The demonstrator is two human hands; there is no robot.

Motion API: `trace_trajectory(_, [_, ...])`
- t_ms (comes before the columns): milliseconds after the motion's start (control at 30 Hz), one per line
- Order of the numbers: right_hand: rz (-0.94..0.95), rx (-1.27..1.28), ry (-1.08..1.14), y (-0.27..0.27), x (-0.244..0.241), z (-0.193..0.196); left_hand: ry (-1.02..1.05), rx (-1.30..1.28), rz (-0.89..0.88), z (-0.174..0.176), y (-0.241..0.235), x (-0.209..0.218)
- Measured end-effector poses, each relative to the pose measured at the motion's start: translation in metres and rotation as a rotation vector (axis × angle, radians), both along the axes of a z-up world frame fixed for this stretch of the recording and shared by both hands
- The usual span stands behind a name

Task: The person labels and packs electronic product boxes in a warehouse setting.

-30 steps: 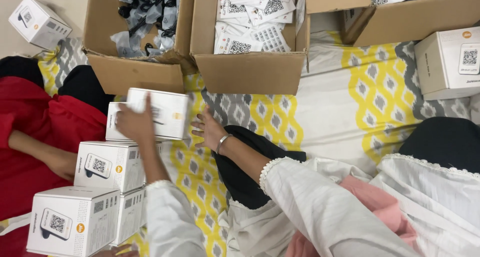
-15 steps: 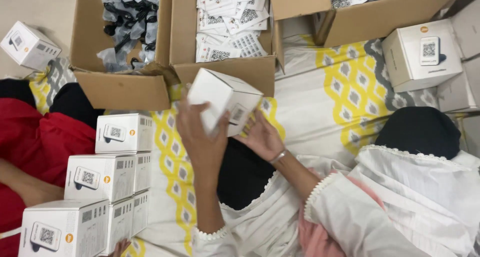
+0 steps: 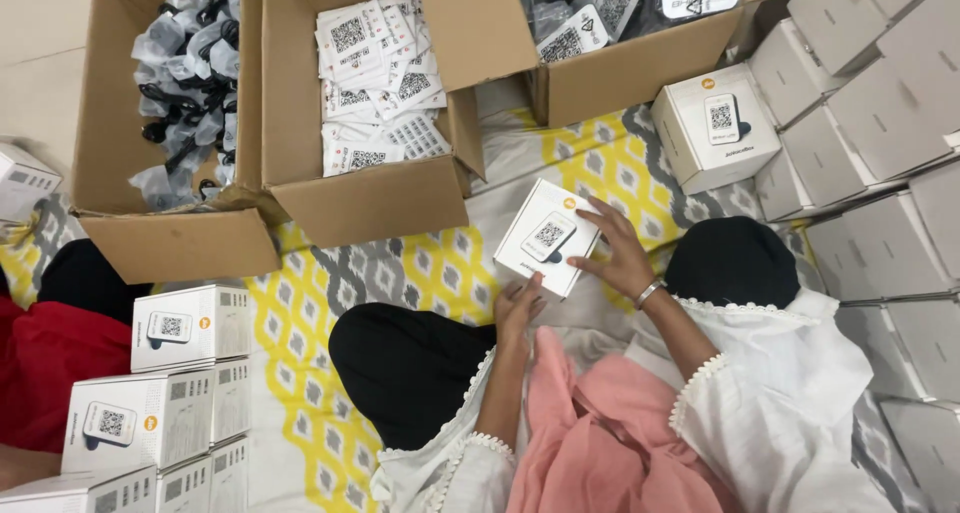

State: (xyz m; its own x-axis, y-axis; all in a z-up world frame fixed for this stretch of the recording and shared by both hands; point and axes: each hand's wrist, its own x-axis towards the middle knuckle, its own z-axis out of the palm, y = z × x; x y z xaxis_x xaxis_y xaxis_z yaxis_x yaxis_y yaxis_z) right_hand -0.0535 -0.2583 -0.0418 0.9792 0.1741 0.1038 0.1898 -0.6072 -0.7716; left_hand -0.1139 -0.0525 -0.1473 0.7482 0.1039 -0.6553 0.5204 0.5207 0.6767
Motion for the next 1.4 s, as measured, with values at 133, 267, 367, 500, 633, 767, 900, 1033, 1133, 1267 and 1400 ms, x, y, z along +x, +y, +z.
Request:
trace_trajectory(133, [0.016,0.056,-0.008,0.012,0.000,-0.002,0.069,0.084,-0.006,0.006,0.015,0.004])
trace_trajectory(267, [0.019,0.099,-0.095,0.014,-0.004,-0.001,0.085,0.186,-0.026,-0.004,0.011,0.000])
trace_trajectory(367, [0.008,0.143,-0.075,0.008,-0.003,0.000,0.045,0.284,-0.034,0.014,-0.004,0.000])
trace_trajectory(500, [0.126,0.135,-0.095,0.010,-0.008,0.013,-0.104,0.369,0.128,0.069,-0.021,-0.010])
trace_trajectory(633, [0.324,-0.049,-0.018,0.029,-0.021,0.038,-0.286,0.216,0.394,0.049,-0.010,-0.023])
trace_trajectory(767, [0.551,-0.119,0.003,0.024,-0.022,0.044,-0.131,0.114,0.263,0.065,-0.006,-0.022])
trace_trajectory(900, [0.546,-0.240,0.116,0.028,-0.021,0.082,-0.188,-0.002,0.099,0.137,-0.015,-0.015])
trace_trajectory(1033, [0.422,-0.059,-0.141,0.020,-0.017,0.044,-0.303,-0.052,0.066,0.150,-0.016,-0.012])
trace_trajectory(1133, [0.368,0.098,-0.227,0.018,-0.014,0.044,-0.574,0.120,-0.047,0.144,-0.010,-0.009])
trace_trajectory(1267, [0.271,0.138,-0.212,0.017,-0.014,0.051,-0.873,1.137,-0.359,0.169,-0.014,0.003])
trace_trajectory(1400, [0.235,0.249,-0.222,0.017,-0.015,0.043,-1.054,1.671,-0.506,0.182,-0.024,0.009])
